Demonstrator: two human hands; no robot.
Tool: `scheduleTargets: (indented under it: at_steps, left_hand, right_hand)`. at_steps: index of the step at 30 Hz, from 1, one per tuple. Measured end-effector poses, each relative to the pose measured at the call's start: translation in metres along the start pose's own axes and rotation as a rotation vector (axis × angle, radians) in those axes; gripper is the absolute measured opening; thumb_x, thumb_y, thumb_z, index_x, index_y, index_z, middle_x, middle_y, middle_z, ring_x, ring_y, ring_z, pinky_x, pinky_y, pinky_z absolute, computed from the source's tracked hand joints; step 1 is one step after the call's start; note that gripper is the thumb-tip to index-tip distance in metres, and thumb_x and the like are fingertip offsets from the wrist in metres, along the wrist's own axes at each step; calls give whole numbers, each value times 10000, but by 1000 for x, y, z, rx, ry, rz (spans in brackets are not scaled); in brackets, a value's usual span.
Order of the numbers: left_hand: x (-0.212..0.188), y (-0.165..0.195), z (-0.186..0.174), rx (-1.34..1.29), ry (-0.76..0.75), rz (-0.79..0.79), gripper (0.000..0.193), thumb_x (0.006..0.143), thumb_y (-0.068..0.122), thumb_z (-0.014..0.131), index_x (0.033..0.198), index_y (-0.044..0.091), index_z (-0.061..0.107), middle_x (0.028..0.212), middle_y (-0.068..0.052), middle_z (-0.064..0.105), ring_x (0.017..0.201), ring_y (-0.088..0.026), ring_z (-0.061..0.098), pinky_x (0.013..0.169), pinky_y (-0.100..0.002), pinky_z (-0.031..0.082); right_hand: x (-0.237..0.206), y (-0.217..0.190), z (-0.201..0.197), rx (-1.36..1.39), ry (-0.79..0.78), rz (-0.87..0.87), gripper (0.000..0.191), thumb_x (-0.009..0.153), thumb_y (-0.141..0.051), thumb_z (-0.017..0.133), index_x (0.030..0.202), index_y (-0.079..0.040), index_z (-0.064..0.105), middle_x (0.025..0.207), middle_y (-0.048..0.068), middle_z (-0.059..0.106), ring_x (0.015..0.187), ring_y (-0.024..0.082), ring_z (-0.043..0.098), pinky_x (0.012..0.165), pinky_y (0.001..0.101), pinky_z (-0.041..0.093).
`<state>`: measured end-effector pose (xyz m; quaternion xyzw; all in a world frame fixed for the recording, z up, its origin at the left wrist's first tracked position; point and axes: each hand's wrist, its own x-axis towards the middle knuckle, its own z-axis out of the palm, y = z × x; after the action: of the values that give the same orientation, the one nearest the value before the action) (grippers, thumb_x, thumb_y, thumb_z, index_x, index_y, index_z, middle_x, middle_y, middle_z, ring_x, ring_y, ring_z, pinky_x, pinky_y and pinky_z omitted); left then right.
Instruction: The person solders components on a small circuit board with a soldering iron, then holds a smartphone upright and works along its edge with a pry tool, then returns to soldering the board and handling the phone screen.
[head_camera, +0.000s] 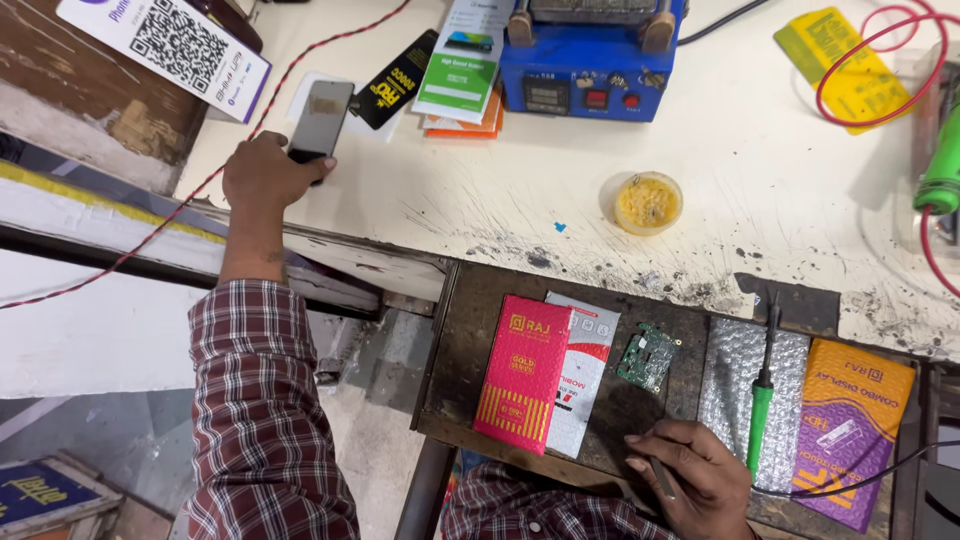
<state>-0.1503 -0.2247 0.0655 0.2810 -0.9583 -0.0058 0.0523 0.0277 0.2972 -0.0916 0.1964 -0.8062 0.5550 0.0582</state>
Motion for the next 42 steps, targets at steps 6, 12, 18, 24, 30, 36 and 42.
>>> scheduleTargets:
  at_steps: [6, 12, 18, 24, 30, 36, 42]
  left_hand:
    - [-1, 12, -28, -54, -169, -80, 773, 627, 675, 905, 943, -20, 781, 929, -210, 758, 864, -367, 731, 790, -460, 571]
    - [-27, 15, -26, -547, -46, -189, 454, 902, 375, 775, 1064, -42, 695, 830, -198, 739, 650, -287, 714, 596, -397, 535]
    - [-81, 23, -5, -1389, 85, -98, 387, 1032, 177, 652, 1315, -35, 493, 949, -118, 725, 635, -200, 726, 480, -282, 477]
    - [-161, 100, 28, -1710, -214, 106, 606, 891, 50, 738, 1417, 17, 441, 1113, -96, 675, 863, -161, 687, 566, -271, 551]
    - [-220, 218, 45, -1681, -632, 364, 896, 800, 75, 841, 1506, 32, 291, 1226, -116, 636, 1094, -189, 695, 861, -326, 646]
    - [-245, 292, 58, -1557, -688, 577, 887, 863, 75, 829, 1536, 19, 254, 1251, -167, 704, 1166, -200, 707, 977, -330, 594]
    - [-247, 325, 73, -1294, -550, 572, 895, 867, 97, 807, 1536, 39, 216, 1219, -195, 737, 1156, -237, 744, 935, -350, 593]
  right_hand:
    - [3, 12, 11, -9, 61, -41, 243, 673, -63, 875, 909, -79, 818, 862, 58, 733, 819, 134, 761, 673, 235, 611]
    - [3, 24, 6, 2, 69, -101, 224, 660, -68, 887, 876, -84, 827, 852, 60, 749, 793, 139, 778, 671, 250, 612]
    - [3, 16, -6, 28, 48, -144, 211, 678, -44, 860, 882, -61, 810, 890, 77, 763, 846, 169, 795, 715, 265, 632]
    - [6, -2, -18, 18, 4, -193, 205, 742, -27, 848, 934, -48, 777, 983, 91, 765, 921, 196, 777, 780, 294, 620]
    - [14, 0, -34, 7, 44, -253, 218, 773, -39, 852, 969, -44, 755, 1025, 90, 751, 966, 217, 763, 812, 310, 624]
    - [8, 7, -54, 6, 88, -202, 187, 786, -39, 838, 949, -40, 748, 1022, 107, 740, 966, 219, 768, 830, 314, 634]
    - [2, 21, -76, -23, 247, -151, 121, 836, -19, 795, 930, -20, 718, 1019, 114, 730, 964, 211, 767, 844, 308, 636]
